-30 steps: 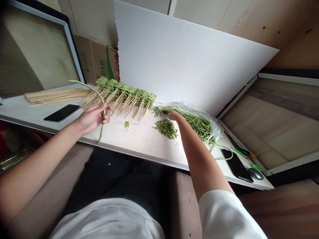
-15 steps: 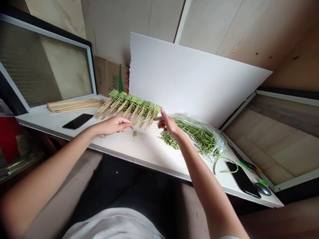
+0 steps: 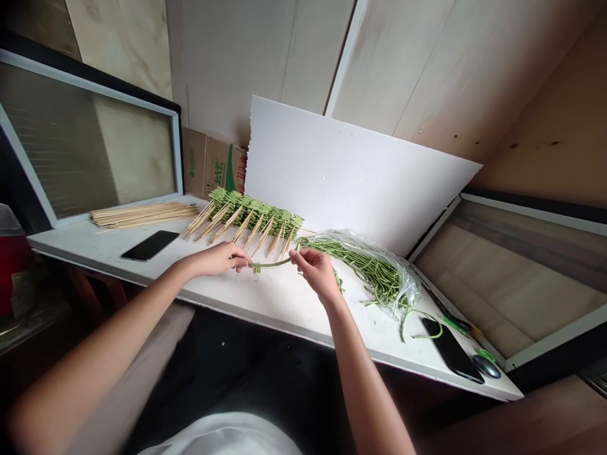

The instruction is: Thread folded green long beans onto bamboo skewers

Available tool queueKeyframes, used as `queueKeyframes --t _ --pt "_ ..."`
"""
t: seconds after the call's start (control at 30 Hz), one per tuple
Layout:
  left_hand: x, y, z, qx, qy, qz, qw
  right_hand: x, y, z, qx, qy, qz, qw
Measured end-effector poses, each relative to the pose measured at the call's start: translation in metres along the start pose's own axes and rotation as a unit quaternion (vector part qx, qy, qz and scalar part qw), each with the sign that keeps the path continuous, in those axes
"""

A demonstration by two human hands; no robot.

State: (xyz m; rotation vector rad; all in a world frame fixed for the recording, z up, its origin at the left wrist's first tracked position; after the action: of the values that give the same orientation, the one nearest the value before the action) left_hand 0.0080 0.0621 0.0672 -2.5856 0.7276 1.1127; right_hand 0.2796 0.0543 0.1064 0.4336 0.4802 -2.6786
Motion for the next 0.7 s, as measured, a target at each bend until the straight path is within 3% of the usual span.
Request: queueKeyframes --t 0.1,0.3,0.37,0.47,0.7 --pt "0.003 0.005 -0.010 -0.003 0.008 0.003 1.000 0.006 0.008 0.001 0.023 -0.026 0.031 0.999" --pt "0.026 0.014 -0.078 0.115 0.123 0.002 0.986 0.025 0.016 0.008 0.017 -0.092 0.080 0.992" --pt "0.034 0.015 -0.092 0.135 0.139 -0.012 0.981 0.032 0.017 0.010 0.007 -0.091 0.093 0.991" --pt "0.037 0.017 -0.095 0.120 0.106 -0.039 0.986 0.031 0.018 0.014 -0.037 -0.096 0.084 0.991" --pt "0.031 0.026 -0.097 0.119 0.045 -0.018 0.992 0.017 0.017 0.014 -0.094 -0.081 0.047 0.991"
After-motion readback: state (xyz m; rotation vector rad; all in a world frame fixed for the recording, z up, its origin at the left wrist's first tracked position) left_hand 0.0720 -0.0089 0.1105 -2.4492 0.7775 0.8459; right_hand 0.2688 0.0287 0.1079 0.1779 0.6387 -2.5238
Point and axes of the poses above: each hand's wrist, its own y-axis away from the middle knuckle, its own x-axis out of the palm, z = x × y, the point moved 5 cm from there along -y, towards the middle knuckle, and after that the axes turned 9 degrees about z, right-handed, at the moved point
